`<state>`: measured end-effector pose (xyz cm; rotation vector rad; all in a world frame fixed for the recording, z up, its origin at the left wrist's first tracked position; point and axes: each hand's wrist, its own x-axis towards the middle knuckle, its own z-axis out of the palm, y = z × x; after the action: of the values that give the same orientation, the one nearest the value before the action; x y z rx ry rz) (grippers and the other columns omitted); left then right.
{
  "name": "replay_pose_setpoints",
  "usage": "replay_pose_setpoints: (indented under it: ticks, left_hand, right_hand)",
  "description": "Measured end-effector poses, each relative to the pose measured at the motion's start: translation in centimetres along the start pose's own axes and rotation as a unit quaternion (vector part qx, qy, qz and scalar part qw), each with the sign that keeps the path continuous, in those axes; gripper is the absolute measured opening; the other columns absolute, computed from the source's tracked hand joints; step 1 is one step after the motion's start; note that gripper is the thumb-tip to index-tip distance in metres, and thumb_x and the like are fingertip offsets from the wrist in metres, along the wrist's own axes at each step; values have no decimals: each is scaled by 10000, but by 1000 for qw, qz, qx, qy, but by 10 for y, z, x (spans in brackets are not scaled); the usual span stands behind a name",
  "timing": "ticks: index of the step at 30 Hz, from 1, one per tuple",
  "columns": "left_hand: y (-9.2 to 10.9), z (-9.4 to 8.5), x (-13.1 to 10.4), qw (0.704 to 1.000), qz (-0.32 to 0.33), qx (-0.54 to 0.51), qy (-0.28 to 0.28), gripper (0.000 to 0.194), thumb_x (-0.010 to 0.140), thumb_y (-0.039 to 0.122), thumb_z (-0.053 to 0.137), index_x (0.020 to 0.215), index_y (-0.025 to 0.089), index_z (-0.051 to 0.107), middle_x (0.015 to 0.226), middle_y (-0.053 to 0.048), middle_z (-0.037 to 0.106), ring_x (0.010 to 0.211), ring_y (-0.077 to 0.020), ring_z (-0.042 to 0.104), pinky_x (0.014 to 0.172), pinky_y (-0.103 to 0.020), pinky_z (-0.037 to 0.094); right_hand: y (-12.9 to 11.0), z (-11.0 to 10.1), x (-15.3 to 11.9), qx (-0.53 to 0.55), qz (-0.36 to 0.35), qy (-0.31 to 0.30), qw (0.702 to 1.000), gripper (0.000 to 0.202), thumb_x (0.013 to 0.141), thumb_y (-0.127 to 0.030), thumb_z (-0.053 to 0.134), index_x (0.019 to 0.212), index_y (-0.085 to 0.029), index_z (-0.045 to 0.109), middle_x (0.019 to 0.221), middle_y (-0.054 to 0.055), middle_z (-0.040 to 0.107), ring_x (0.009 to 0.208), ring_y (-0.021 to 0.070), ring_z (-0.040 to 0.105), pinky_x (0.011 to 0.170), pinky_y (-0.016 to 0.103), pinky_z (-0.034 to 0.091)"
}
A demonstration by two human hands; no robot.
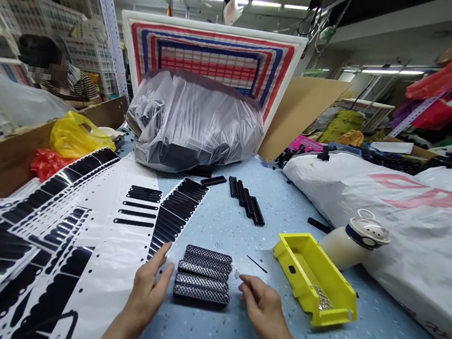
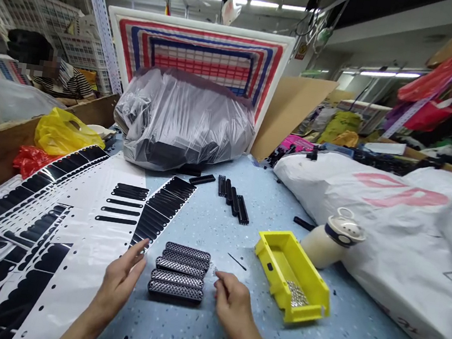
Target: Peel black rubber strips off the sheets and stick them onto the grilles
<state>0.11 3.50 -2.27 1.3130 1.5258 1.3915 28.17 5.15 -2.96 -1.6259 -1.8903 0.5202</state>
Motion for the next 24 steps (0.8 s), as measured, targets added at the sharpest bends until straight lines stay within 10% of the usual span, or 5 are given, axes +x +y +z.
replay_pose_setpoints:
  ticks: [5,24]
  left_hand:
    - [15,31,27,995,-48,-76,-47,558,857,510,553,1259,136,657,1386,-152,600,1319,-302,519,1153,-455,349]
    - [30,47,-7,999,-44,29,9,440,927,398,375,1034,117,696,1012,-152,738,977,-282,666,908,-422,507]
  right_hand:
    - [-4,19,34,-69,-16,29,997,360,801,-144,440,1010,-171,732,860,110,755,793,237,708,714,312,537]
    - [-5,28,28,-93,-75,24,993,377,824,-241,329,783,-209,702,718,93,704,676,249,697,648,350,540]
